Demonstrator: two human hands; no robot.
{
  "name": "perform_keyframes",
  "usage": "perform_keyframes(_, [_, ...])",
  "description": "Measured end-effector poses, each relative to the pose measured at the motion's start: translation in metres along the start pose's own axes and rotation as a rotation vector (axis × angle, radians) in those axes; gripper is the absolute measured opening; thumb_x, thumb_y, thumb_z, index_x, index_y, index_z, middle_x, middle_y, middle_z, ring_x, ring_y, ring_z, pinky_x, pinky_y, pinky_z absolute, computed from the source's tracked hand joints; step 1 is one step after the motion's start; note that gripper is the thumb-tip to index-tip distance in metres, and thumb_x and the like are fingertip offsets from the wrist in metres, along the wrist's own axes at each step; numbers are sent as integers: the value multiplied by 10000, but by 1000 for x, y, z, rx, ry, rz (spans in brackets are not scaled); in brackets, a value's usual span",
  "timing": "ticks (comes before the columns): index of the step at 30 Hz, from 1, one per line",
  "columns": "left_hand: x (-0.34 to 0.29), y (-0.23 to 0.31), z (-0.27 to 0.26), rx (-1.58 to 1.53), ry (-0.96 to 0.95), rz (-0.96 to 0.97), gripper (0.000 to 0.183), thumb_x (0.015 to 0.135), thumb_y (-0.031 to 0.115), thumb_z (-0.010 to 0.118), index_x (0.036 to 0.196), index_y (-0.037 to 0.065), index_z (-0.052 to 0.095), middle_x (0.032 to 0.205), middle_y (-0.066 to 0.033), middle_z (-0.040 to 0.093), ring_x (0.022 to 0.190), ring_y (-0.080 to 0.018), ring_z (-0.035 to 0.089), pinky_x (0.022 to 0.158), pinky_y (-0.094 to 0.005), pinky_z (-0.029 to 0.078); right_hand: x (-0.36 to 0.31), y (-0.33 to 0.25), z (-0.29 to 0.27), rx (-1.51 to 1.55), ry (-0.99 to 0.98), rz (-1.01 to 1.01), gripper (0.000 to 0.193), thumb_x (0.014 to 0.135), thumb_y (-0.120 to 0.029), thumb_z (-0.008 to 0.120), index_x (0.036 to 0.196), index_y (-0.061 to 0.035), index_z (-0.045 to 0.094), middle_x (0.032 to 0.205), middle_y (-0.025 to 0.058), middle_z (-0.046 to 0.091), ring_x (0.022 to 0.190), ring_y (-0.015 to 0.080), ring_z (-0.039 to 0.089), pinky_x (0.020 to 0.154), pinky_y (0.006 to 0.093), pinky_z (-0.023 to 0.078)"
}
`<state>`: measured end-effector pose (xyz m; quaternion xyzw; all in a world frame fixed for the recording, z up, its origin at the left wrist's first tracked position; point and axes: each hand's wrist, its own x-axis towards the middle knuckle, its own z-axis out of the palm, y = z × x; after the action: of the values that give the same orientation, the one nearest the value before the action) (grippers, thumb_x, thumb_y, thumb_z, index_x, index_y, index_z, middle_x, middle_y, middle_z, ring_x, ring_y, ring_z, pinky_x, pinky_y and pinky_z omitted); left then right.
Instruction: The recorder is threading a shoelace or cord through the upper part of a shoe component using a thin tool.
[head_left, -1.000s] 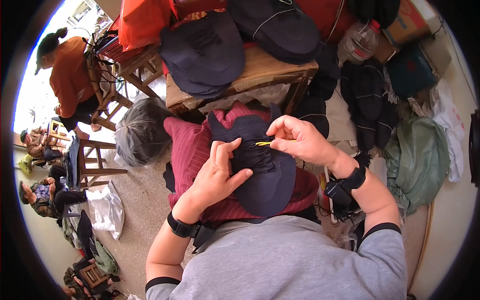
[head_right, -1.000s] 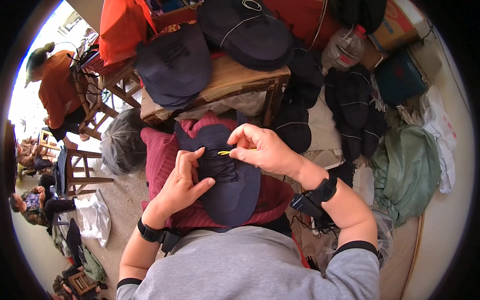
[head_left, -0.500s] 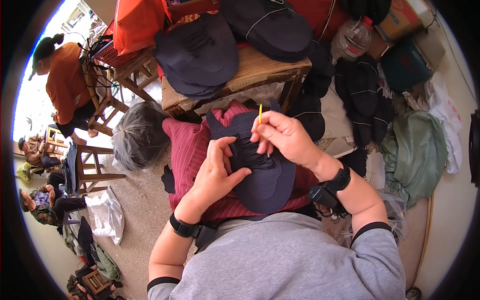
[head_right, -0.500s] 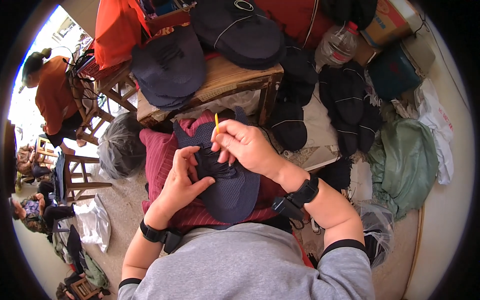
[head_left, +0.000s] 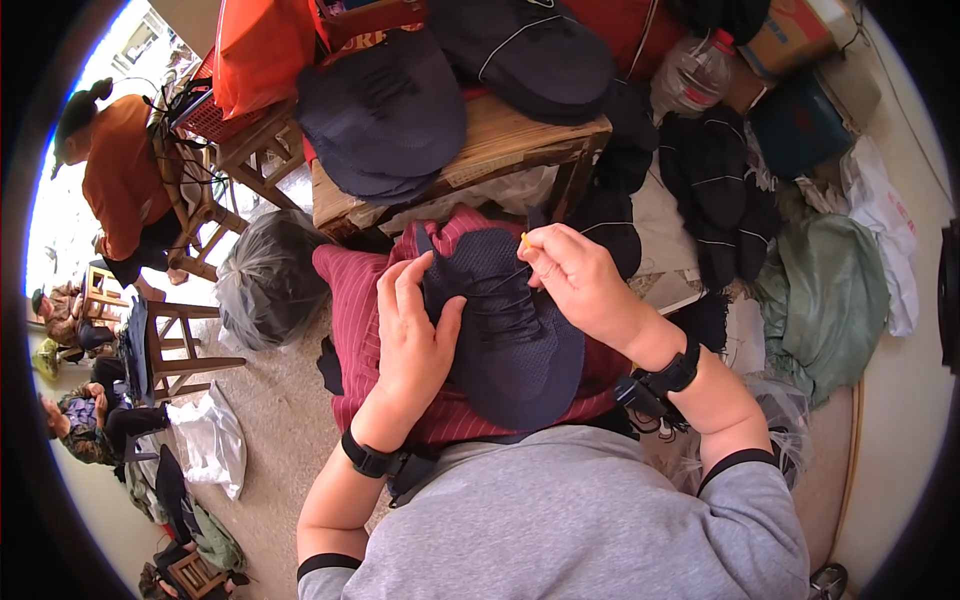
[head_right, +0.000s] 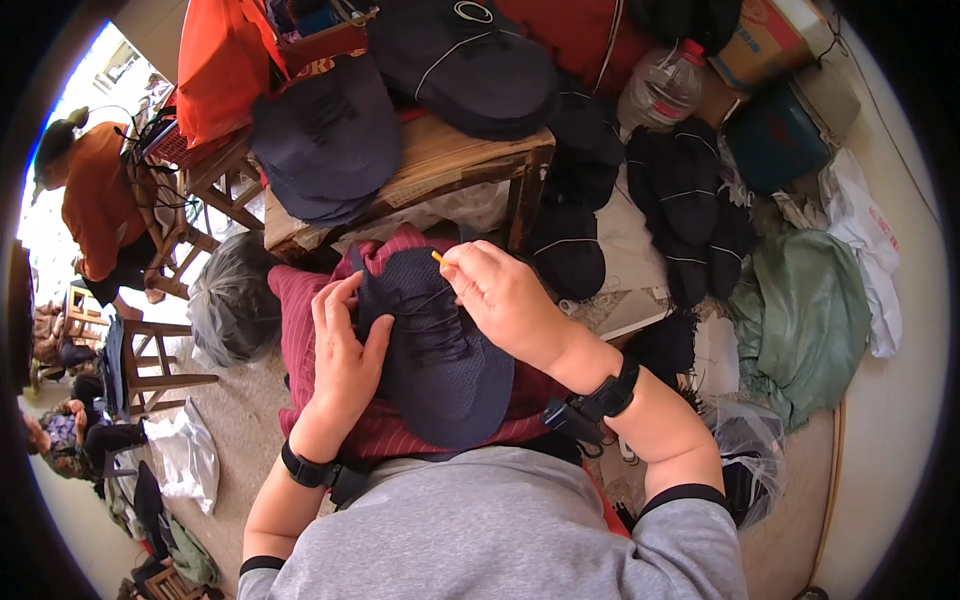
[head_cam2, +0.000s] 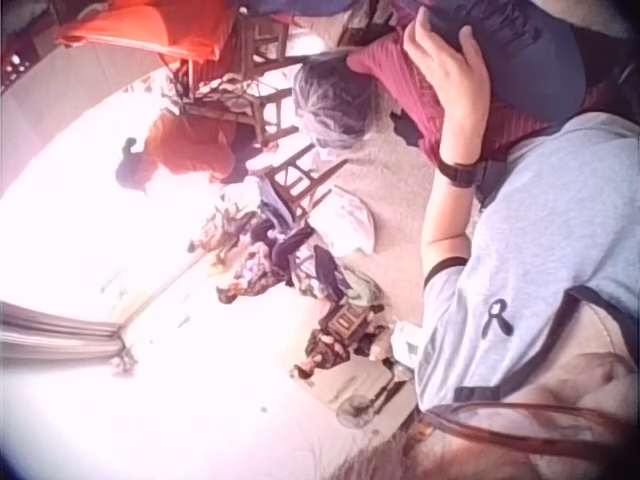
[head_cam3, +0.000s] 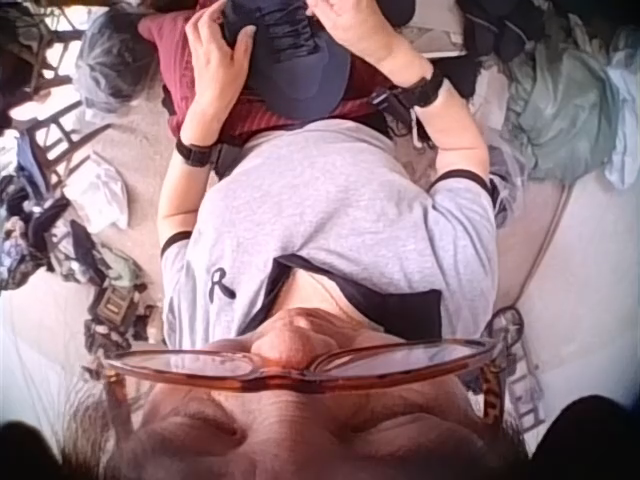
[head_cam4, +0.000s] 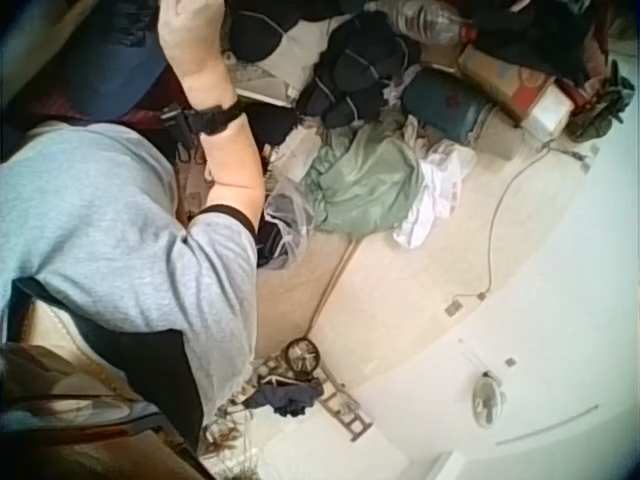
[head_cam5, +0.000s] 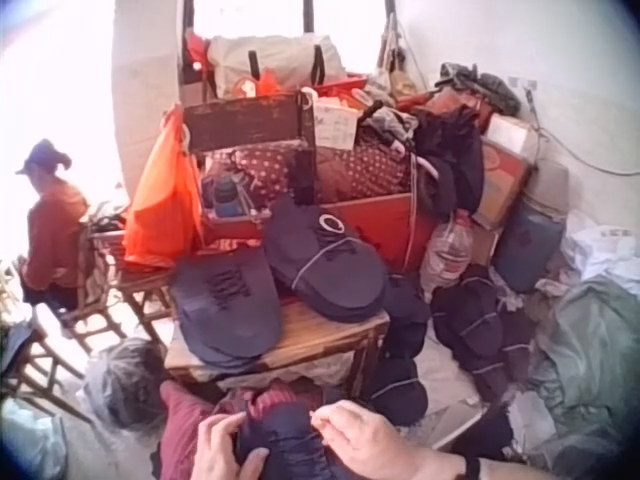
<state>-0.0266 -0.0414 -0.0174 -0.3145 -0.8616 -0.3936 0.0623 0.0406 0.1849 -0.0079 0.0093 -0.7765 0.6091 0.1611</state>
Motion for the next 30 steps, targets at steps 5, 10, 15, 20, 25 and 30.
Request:
perform_keyframes(5, [2, -1, -2, -116, -29, -126, 574, 828, -24, 770, 1348, 41, 536, 1188, -154, 495, 1073, -302, 542, 933, -378, 498, -4, -4, -2, -789, -40, -396, 159, 952, -73, 671, 1062, 19, 603, 936, 147, 674, 757, 316, 693, 615, 381, 557])
perform_keyframes(10, [-5, 4, -9, -86, 52, -50, 572, 789, -52, 773, 1317, 73, 593, 1146, -81, 498, 986, -204, 512, 893, -319, 475, -7, -9, 5, -685, -20, -350, 163, 966, -128, 679, 1020, -9, 582, 769, 144, 659, 682, 312, 687, 583, 404, 538])
perform_keyframes(15, [-9, 3, -6, -68, 41, -19, 565, 797, -24, 776, 1324, 80, 599, 1189, -105, 500, 1043, -262, 532, 937, -343, 465, -6, -6, 5, -585, -15, -185, 159, 999, -155, 654, 1000, -33, 552, 681, 152, 633, 623, 334, 673, 570, 417, 521])
perform_keyframes(20, [1, 29, -19, 405, 60, 222, 471, 796, 32, 774, 1255, 66, 675, 1293, -99, 566, 1141, -300, 546, 1014, -404, 437, -10, 6, -3, -93, -89, 93, 127, 1039, -150, 596, 1052, -26, 572, 730, 98, 663, 580, 206, 652, 542, 341, 506])
perform_keyframes(25, [7, 25, -6, 91, -171, 488, 422, 771, 11, 778, 1189, 43, 728, 1247, -75, 666, 1103, -262, 624, 958, -386, 492, -2, -6, -11, 108, -191, 422, 139, 1056, -170, 577, 1054, -31, 588, 767, 41, 680, 537, 89, 587, 505, 250, 474])
perform_keyframes(30, [9, 19, 1, 84, -149, 487, 434, 778, 27, 769, 1208, 75, 731, 1234, -25, 676, 1084, -231, 632, 933, -376, 471, 1, -4, -16, 181, -216, 522, 158, 1064, -183, 559, 1038, -29, 586, 759, 47, 687, 492, 78, 561, 473, 232, 444])
